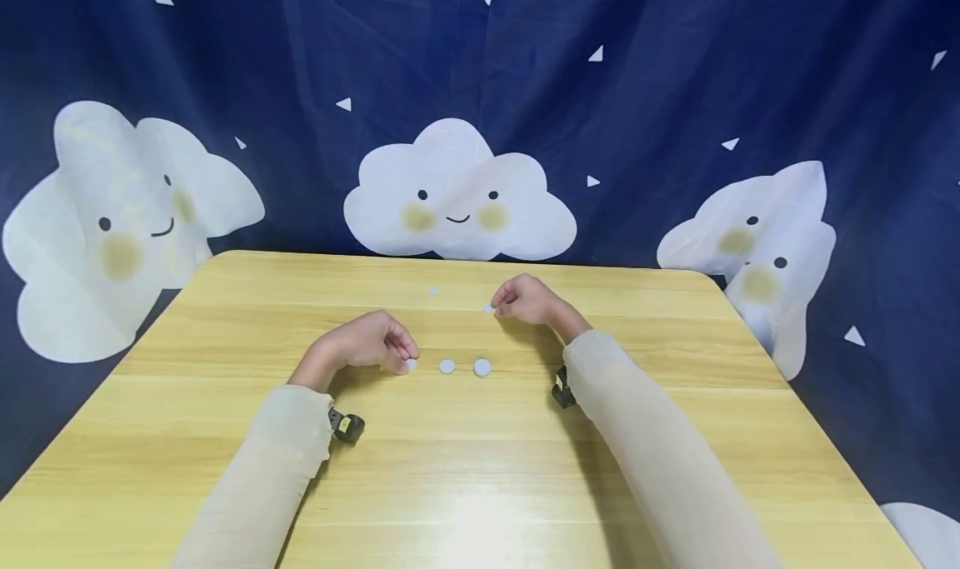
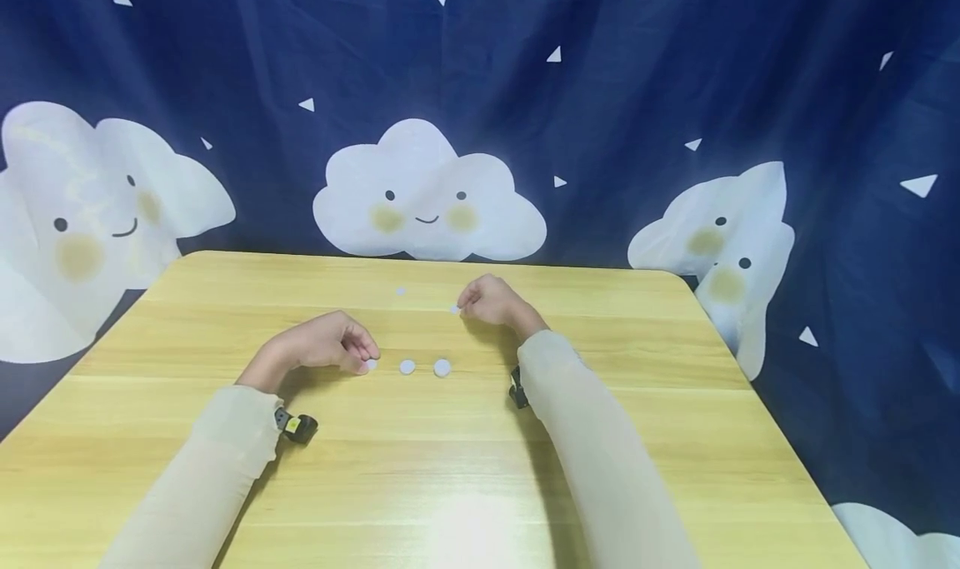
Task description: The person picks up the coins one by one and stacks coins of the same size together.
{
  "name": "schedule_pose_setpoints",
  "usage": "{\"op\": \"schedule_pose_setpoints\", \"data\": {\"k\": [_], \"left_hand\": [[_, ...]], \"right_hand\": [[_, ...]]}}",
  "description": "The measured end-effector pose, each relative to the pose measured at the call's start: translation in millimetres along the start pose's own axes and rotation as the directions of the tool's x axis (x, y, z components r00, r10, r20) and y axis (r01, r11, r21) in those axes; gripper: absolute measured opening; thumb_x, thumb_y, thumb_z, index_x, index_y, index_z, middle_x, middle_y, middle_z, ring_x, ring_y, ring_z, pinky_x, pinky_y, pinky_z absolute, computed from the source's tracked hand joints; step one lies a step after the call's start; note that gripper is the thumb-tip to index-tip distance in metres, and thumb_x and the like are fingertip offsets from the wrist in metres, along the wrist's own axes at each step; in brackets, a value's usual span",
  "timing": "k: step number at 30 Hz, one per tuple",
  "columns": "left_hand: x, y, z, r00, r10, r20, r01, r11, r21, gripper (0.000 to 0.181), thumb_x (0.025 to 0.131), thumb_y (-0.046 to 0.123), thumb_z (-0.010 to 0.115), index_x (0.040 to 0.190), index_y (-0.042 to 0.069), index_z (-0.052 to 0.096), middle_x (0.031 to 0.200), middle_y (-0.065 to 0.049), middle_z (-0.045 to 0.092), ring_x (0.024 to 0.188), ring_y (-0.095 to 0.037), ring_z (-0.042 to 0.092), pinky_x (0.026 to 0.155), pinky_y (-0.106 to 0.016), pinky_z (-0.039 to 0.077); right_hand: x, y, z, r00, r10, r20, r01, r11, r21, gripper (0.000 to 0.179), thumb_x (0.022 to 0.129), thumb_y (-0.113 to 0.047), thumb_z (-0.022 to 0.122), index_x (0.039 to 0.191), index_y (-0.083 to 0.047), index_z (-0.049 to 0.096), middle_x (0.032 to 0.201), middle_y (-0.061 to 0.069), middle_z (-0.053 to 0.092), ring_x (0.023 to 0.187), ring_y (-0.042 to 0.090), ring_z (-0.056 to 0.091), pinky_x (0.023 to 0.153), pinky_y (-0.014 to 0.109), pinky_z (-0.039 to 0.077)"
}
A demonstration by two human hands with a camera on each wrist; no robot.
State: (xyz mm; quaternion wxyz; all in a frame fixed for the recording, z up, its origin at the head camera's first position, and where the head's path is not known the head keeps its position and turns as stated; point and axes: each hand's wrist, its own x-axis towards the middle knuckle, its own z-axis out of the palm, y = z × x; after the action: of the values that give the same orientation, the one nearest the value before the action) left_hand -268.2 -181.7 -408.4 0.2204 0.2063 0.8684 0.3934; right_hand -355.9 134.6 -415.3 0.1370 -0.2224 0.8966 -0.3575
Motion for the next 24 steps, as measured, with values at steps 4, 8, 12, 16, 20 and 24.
{"op": "schedule_pose_setpoints", "data": {"k": [4, 8, 12, 16, 20, 24], "left_hand": [[-0.5, -1.6, -0.7, 1.000, -0.002, -0.004, 0.002, 1.000, 0.000, 0.017, 0.082, 0.003, 0.083, 0.098, 0.004, 0.077, 0.088, -0.002, 0.073, 0.083, -0.016, 0.064, 0.080, -0.032, 0.054], [0.2, -4.2, -0.6, 1.000, 0.002, -0.002, -0.002, 1.000, -0.002, 0.016, 0.083, 0.003, 0.083, 0.098, 0.004, 0.077, 0.087, -0.002, 0.072, 0.082, -0.016, 0.064, 0.080, -0.032, 0.054], [1.3, -5.6, 0.0, 1.000, 0.007, -0.001, -0.007, 1.000, -0.007, 0.017, 0.083, 0.003, 0.083, 0.098, 0.004, 0.077, 0.088, -0.002, 0.073, 0.083, -0.016, 0.064, 0.080, -0.031, 0.054], [1.2, -4.2, 0.7, 1.000, 0.003, -0.001, -0.003, 1.000, -0.011, 0.017, 0.082, 0.002, 0.083, 0.098, 0.004, 0.077, 0.088, -0.002, 0.073, 0.083, -0.016, 0.064, 0.080, -0.030, 0.054], [1.7, -4.1, 0.6, 1.000, -0.001, 0.000, 0.001, 1.000, -0.017, 0.017, 0.083, 0.001, 0.082, 0.099, 0.003, 0.077, 0.089, -0.002, 0.073, 0.084, -0.016, 0.064, 0.080, -0.029, 0.054], [1.4, -4.2, 0.3, 1.000, -0.003, 0.003, 0.003, 1.000, -0.027, 0.018, 0.083, 0.001, 0.082, 0.100, 0.002, 0.076, 0.089, -0.004, 0.073, 0.083, -0.016, 0.064, 0.080, -0.030, 0.054]], "right_hand": [[3.5, 0.3, 3.9, 1.000, 0.016, -0.019, -0.016, 1.000, -0.007, 0.015, 0.093, -0.012, 0.075, 0.104, -0.002, 0.074, 0.095, 0.007, 0.075, 0.087, 0.017, 0.066, 0.079, 0.030, 0.052], [5.3, -1.7, 6.7, 0.999, 0.015, -0.038, -0.016, 1.000, -0.026, 0.017, 0.093, -0.014, 0.077, 0.104, -0.003, 0.075, 0.094, 0.006, 0.075, 0.087, 0.017, 0.065, 0.080, 0.031, 0.052], [6.7, -3.4, 7.6, 0.999, 0.023, -0.041, -0.024, 0.999, -0.038, 0.015, 0.092, -0.013, 0.077, 0.103, -0.003, 0.076, 0.094, 0.006, 0.075, 0.088, 0.017, 0.066, 0.081, 0.031, 0.052], [8.4, -4.6, 6.7, 0.999, 0.030, -0.024, -0.030, 0.999, -0.027, 0.013, 0.092, -0.011, 0.076, 0.102, -0.003, 0.076, 0.094, 0.006, 0.075, 0.088, 0.017, 0.065, 0.082, 0.030, 0.052], [9.2, -6.8, 5.2, 1.000, 0.029, 0.010, -0.029, 0.999, -0.014, 0.012, 0.093, -0.008, 0.074, 0.102, -0.001, 0.074, 0.095, 0.007, 0.073, 0.089, 0.017, 0.063, 0.082, 0.029, 0.051], [9.4, -8.0, 4.9, 0.999, 0.018, 0.043, -0.017, 1.000, -0.015, 0.009, 0.094, -0.006, 0.073, 0.100, 0.000, 0.071, 0.093, 0.007, 0.070, 0.088, 0.017, 0.060, 0.081, 0.028, 0.050]]}}
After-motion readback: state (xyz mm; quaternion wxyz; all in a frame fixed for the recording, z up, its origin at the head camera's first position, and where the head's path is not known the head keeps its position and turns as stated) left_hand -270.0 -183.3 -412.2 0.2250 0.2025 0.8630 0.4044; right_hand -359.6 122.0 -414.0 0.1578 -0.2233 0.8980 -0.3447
